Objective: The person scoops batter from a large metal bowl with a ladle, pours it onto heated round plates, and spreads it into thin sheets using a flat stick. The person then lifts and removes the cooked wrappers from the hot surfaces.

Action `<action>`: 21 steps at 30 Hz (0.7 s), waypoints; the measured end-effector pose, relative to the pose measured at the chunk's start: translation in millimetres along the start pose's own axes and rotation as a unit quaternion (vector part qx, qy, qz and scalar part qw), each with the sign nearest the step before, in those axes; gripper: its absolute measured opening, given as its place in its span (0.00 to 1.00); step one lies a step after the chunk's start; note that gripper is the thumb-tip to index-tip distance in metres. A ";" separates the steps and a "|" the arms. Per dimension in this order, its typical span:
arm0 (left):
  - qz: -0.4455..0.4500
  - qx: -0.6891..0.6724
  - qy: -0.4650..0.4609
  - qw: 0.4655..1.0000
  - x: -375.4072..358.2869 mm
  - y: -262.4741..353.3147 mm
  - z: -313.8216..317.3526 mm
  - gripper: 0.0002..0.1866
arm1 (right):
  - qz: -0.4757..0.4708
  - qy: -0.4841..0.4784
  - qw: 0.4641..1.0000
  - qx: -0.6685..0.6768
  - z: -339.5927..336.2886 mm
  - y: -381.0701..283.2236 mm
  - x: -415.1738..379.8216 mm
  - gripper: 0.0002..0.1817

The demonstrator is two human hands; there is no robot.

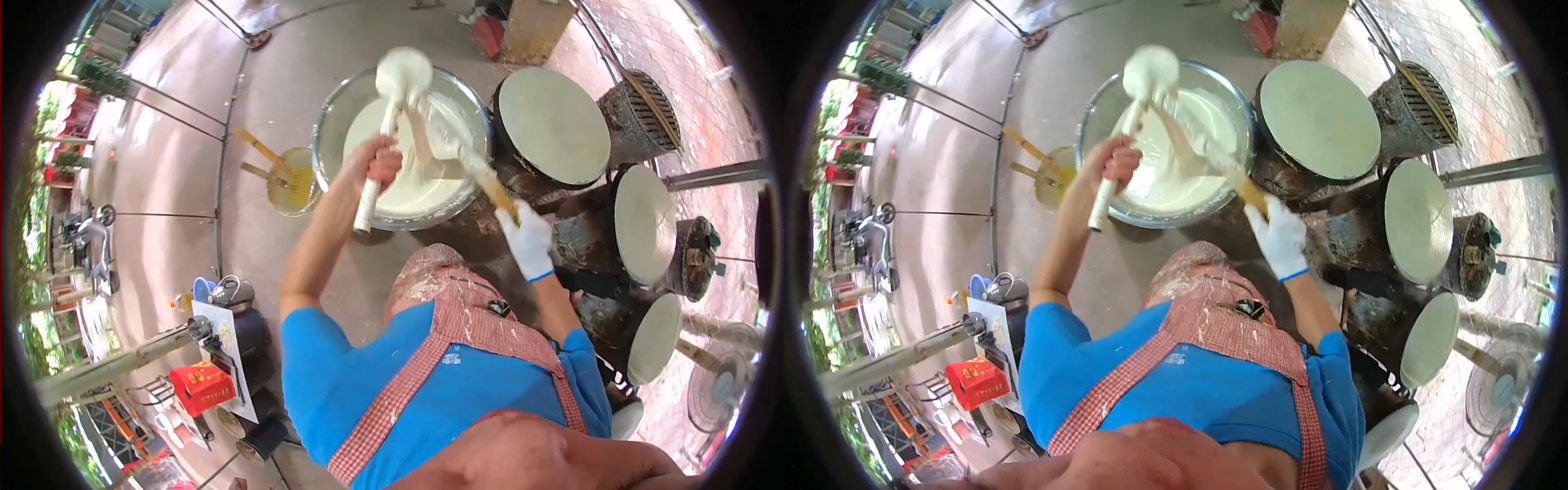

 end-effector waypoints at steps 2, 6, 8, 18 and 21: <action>0.065 0.123 -0.033 0.990 -30.9 12.6 68.1 0.09 | -0.086 0.117 0.989 0.019 -38.9 -15.3 17.8 0.18; 0.114 0.335 -0.083 0.931 -76.0 39.5 161.1 0.10 | -0.157 0.245 0.956 0.041 -108.2 -23.0 60.3 0.17; 0.203 0.456 -0.073 0.864 -99.1 62.5 198.6 0.12 | -0.172 0.290 0.934 0.115 -140.5 -24.4 72.5 0.17; -0.165 0.202 -0.102 0.960 14.4 9.5 76.4 0.03 | 0.136 -0.031 0.869 0.475 30.4 71.8 -10.0 0.16; -0.226 0.156 -0.043 0.960 33.8 -50.3 90.5 0.16 | 0.270 -0.036 0.876 0.397 -23.4 84.5 -105.4 0.15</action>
Point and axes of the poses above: each hand's wrist, its own x-axis towards the middle knuckle, its own z-axis out of the palm, y = z × x, the point moved 6 cm from there along x, towards the middle knuckle, and after that the axes turned 10 degrees about -y, right-handed, at the moved point
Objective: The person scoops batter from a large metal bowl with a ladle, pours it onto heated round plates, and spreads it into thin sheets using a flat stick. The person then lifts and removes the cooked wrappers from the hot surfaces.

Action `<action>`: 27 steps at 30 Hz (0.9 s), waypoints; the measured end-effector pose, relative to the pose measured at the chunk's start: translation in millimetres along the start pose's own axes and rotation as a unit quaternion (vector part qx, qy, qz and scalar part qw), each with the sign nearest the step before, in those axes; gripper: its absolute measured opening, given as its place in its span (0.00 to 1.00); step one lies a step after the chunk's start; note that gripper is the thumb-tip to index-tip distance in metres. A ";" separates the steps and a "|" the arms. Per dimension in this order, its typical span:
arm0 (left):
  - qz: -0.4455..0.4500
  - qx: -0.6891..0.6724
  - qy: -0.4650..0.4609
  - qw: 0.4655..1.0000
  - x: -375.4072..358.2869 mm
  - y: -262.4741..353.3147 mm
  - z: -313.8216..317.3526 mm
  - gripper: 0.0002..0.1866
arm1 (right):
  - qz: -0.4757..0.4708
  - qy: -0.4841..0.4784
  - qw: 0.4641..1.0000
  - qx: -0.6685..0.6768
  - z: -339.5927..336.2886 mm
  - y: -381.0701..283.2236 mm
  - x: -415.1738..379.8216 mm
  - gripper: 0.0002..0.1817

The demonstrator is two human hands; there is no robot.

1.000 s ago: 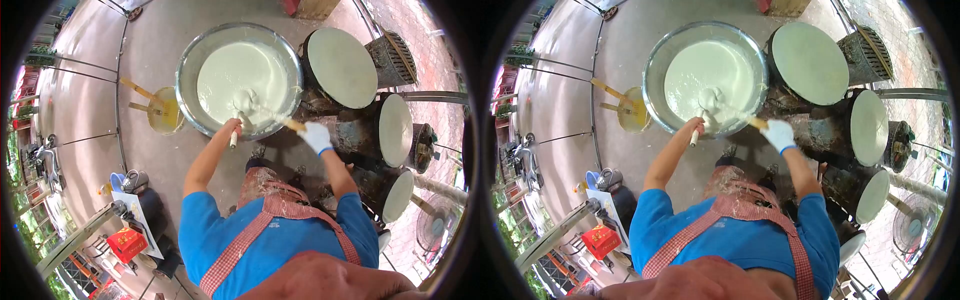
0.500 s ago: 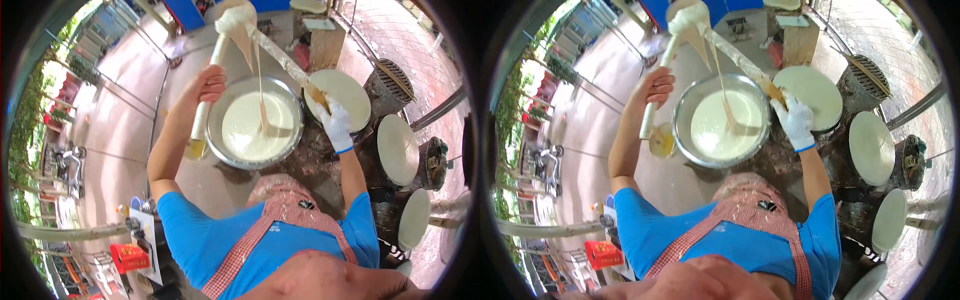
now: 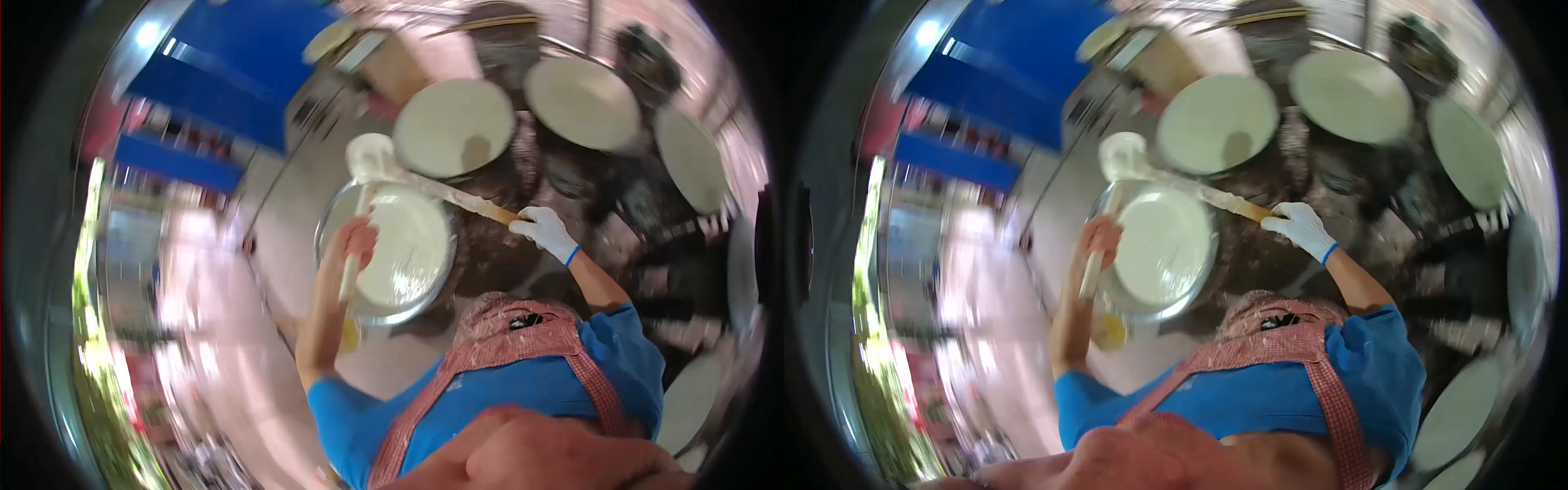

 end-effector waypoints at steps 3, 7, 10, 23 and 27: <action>-0.044 0.238 -0.150 0.959 56.4 -25.6 40.7 0.16 | -0.091 0.111 0.986 0.089 -57.7 19.2 -66.9 0.16; -0.157 0.131 -0.259 0.944 174.2 -151.8 93.2 0.15 | -0.059 0.182 0.974 0.123 -105.9 94.5 -140.3 0.21; -0.334 -0.002 -0.161 0.929 260.7 -255.7 94.6 0.14 | 0.000 0.281 0.959 -0.036 -120.8 214.2 -199.8 0.24; -0.689 0.204 -0.220 0.660 440.4 -765.6 241.8 0.03 | 0.418 0.710 0.551 0.134 -98.3 356.0 -589.1 0.18; -0.529 0.463 -0.393 0.593 478.8 -869.7 287.1 0.15 | 0.194 0.845 0.497 -0.031 -192.1 325.6 -587.3 0.19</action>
Point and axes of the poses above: each hand's wrist, its own x-axis towards the middle knuckle, its own z-axis out of the palm, y = z × x, the point moved 6 cm from there along x, towards the middle knuckle, and after that the axes turned 10 degrees about -y, right-handed, at the moved point
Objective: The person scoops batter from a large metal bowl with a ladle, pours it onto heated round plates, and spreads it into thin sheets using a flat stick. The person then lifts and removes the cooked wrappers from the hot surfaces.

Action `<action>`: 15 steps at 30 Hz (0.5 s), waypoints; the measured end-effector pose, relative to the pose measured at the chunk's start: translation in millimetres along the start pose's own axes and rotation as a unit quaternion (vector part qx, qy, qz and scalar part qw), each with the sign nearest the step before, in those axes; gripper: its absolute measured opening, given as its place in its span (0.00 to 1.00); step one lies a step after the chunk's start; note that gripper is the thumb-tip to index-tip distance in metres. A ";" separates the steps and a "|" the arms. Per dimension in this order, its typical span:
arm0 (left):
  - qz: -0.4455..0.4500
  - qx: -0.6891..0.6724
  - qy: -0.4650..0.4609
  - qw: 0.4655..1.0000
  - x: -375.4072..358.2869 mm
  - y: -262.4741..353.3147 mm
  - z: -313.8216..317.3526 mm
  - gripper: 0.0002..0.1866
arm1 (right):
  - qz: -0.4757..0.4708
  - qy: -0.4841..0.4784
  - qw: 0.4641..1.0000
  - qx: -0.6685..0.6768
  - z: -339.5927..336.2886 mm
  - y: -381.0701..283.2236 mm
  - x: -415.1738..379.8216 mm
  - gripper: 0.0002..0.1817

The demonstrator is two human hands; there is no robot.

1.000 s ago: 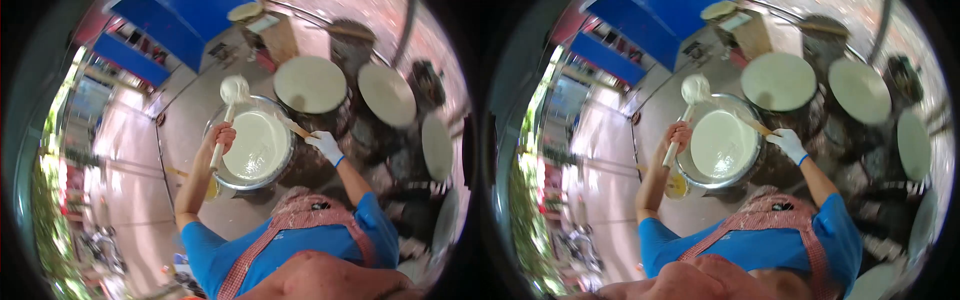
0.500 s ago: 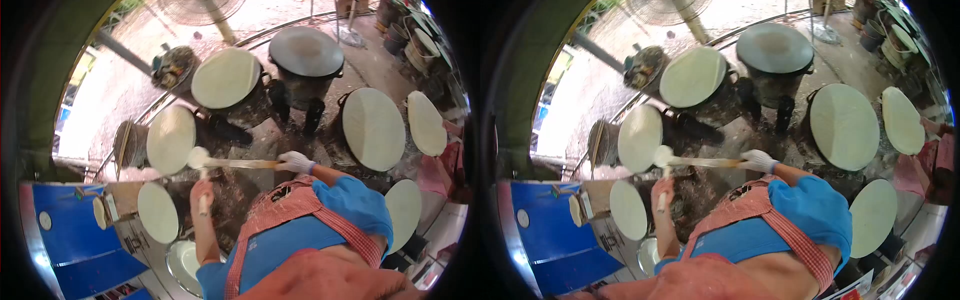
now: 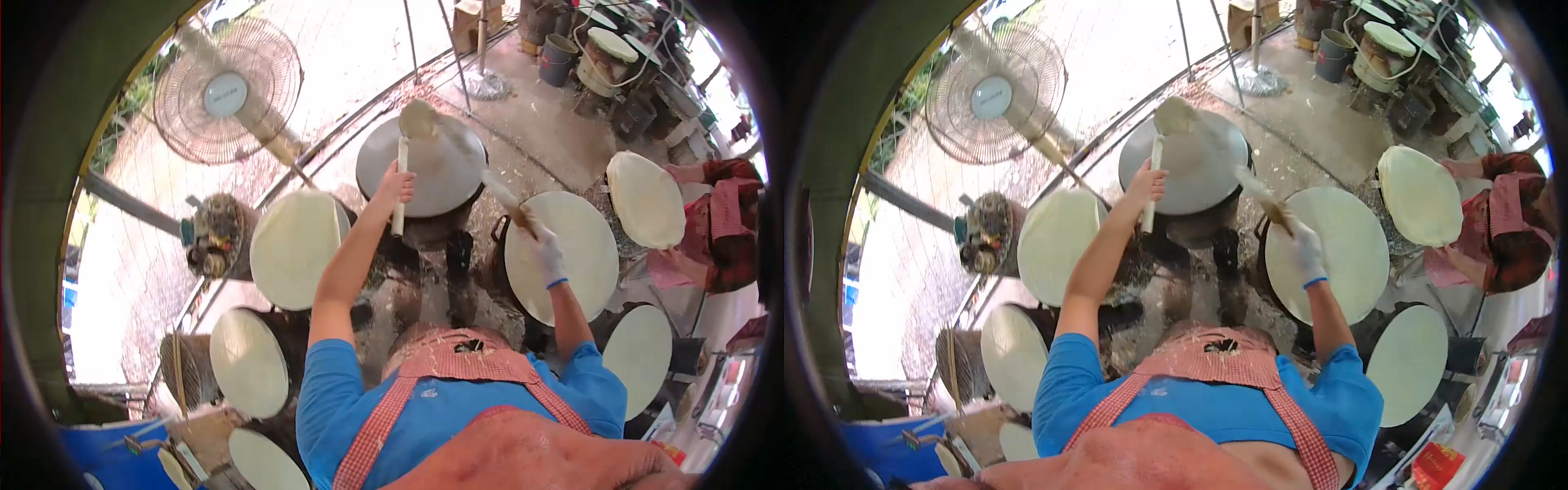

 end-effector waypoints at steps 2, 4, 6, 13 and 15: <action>0.012 0.174 0.121 0.977 34.0 10.0 -3.6 0.17 | 0.055 -0.050 0.994 -0.082 42.2 1.9 35.3 0.18; 0.018 0.248 0.129 0.960 91.9 -3.3 -67.1 0.20 | 0.123 -0.109 0.973 -0.159 77.9 23.1 50.8 0.18; 0.029 0.311 0.135 0.940 116.5 -2.3 -93.4 0.24 | 0.182 -0.134 0.943 -0.245 94.5 50.1 58.0 0.16; 0.049 0.724 0.258 0.638 73.0 54.7 -84.6 0.34 | 0.181 0.026 0.972 0.147 141.9 81.9 80.7 0.17; 0.029 0.717 0.247 0.651 79.3 58.7 -86.3 0.34 | 0.192 -0.055 0.968 -0.151 149.8 59.1 93.9 0.15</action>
Point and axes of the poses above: each hand's wrist, its own x-axis towards the middle knuckle, its own z-axis out of the palm, y = z × x, the point moved 6 cm from there along x, towards the middle knuckle, and after that the axes turned 10 degrees about -y, right-handed, at the moved point
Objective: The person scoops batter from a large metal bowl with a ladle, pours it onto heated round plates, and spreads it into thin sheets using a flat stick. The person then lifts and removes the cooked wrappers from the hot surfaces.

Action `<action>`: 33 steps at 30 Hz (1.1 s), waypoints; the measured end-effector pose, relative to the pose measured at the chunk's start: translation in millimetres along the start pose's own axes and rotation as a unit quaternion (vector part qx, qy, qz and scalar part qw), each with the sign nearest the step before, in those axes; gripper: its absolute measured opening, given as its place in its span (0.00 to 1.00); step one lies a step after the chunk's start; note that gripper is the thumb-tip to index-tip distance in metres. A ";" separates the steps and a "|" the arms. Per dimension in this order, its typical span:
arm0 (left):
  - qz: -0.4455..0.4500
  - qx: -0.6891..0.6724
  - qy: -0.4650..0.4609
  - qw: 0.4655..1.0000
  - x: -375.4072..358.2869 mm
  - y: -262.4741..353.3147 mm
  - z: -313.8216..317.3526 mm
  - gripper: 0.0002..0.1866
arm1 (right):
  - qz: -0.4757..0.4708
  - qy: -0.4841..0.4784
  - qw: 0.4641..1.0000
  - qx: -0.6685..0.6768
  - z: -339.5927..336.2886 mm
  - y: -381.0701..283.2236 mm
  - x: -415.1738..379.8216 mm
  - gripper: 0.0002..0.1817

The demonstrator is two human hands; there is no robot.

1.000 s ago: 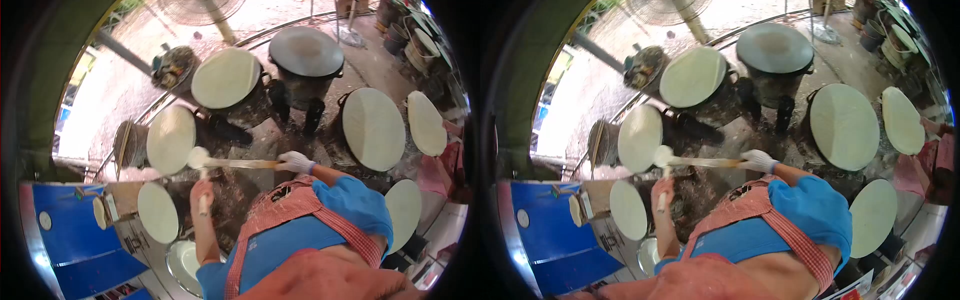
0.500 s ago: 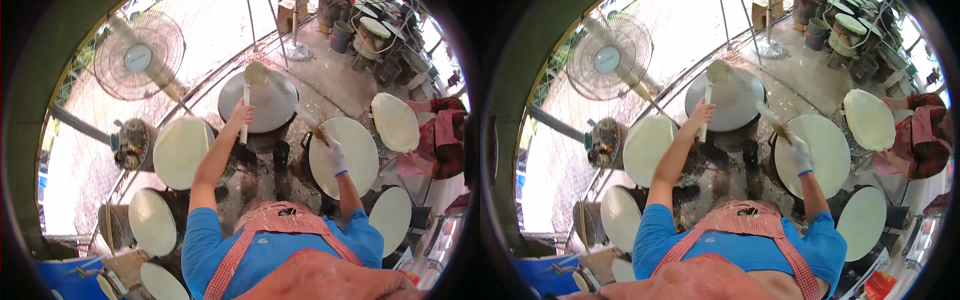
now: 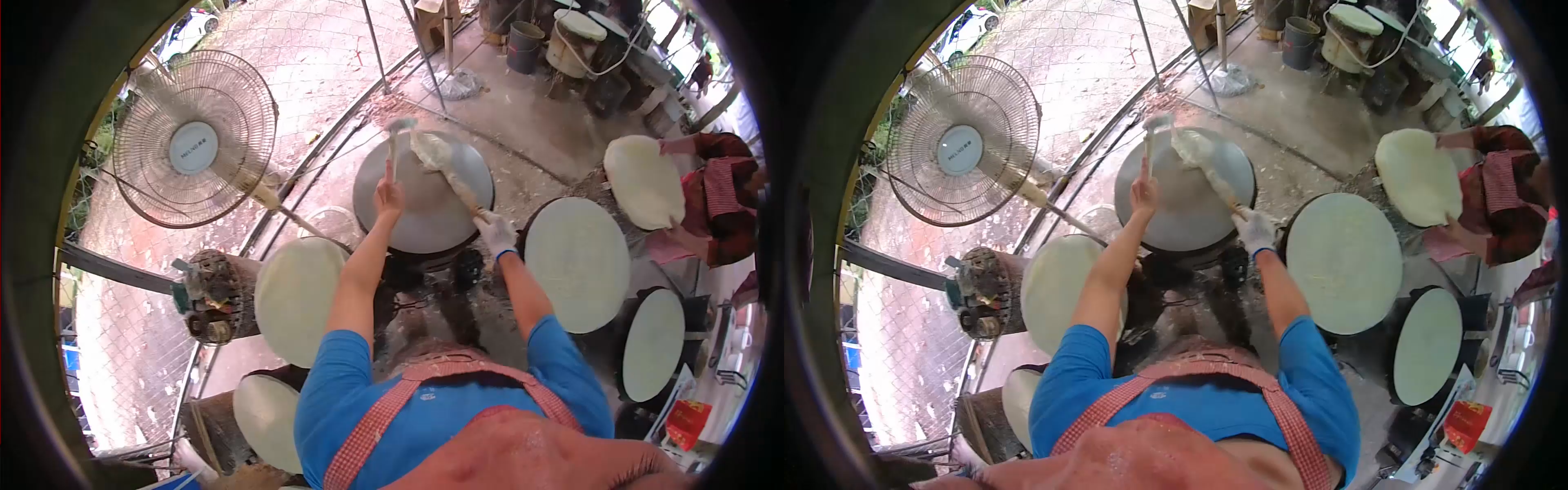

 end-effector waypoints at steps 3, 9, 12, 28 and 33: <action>0.153 -0.228 0.189 0.943 -7.0 -2.1 -56.2 0.37 | 0.027 -0.029 0.998 -0.045 -7.5 21.1 16.2 0.18; 0.172 -0.333 0.022 0.927 -73.6 -92.2 -34.2 0.38 | -0.018 -0.059 0.976 0.208 46.0 -49.8 42.4 0.18; 0.027 -0.306 -0.081 0.948 -154.7 -142.0 -6.6 0.38 | -0.051 -0.017 0.997 0.059 -0.9 -41.3 34.5 0.18; 0.086 -0.218 -0.045 0.971 -197.7 -164.6 -20.5 0.34 | 0.149 -0.123 0.835 0.516 58.9 -34.5 -3.1 0.13; -0.058 -0.206 -0.063 0.975 -213.1 -184.5 -8.4 0.35 | 0.097 -0.219 0.866 0.439 23.7 -3.2 34.7 0.17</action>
Point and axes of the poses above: each hand's wrist, its own x-axis towards the middle knuckle, its own z-axis out of the palm, y = z × x, the point moved 6 cm from there along x, towards the middle knuckle, and after that the axes turned 10 degrees about -y, right-handed, at the moved point
